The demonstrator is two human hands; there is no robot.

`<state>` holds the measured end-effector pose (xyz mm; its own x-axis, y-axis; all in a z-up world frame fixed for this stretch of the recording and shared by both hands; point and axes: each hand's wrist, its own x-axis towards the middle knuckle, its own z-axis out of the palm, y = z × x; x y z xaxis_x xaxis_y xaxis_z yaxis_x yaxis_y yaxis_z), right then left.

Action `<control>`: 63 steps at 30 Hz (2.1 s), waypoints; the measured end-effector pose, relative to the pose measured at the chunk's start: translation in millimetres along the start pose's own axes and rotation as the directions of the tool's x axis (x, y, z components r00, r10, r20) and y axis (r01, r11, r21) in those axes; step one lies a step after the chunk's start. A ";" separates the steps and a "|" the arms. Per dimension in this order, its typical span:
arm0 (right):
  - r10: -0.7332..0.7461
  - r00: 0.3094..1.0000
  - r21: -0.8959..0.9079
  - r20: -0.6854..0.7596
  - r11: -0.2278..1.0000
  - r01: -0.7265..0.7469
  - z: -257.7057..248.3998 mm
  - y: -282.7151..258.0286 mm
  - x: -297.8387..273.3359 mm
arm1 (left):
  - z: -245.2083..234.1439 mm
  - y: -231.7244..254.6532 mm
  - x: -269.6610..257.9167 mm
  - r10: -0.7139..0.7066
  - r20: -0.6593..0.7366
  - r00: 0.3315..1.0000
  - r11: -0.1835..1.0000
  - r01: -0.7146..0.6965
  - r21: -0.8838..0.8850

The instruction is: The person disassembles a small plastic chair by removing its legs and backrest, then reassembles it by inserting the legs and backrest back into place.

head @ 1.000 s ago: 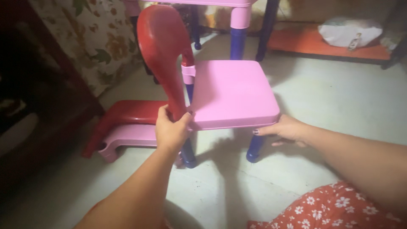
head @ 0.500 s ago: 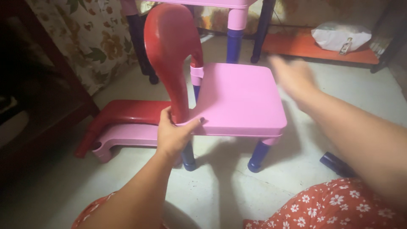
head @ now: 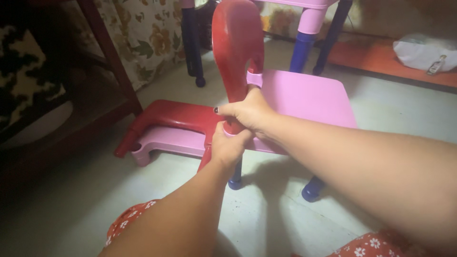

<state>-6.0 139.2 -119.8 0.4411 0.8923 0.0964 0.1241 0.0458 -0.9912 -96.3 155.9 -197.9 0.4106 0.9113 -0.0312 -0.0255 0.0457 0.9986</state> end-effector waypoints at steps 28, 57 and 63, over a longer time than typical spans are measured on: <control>0.053 0.998 -0.023 -0.045 0.998 -0.054 -1.2 -7.8 1.0 | -2.1 -5.4 9.1 0.025 0.082 0.996 1.000 -0.023 -0.014; 0.087 0.993 -0.064 0.074 0.995 -0.082 -9.0 -47.2 16.4 | 3.0 35.3 -1.4 0.092 0.001 0.996 0.995 -0.092 -0.042; 0.207 0.978 -0.050 0.020 0.977 -0.206 -18.2 -52.9 17.9 | -0.2 39.0 10.5 0.255 0.097 0.962 0.966 -0.258 0.021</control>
<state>11.5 144.6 -64.0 0.4393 0.8912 -0.1127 0.0749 -0.1613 -0.9840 -93.2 167.3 -159.3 0.4768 0.8487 0.2288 -0.1119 -0.1995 0.9735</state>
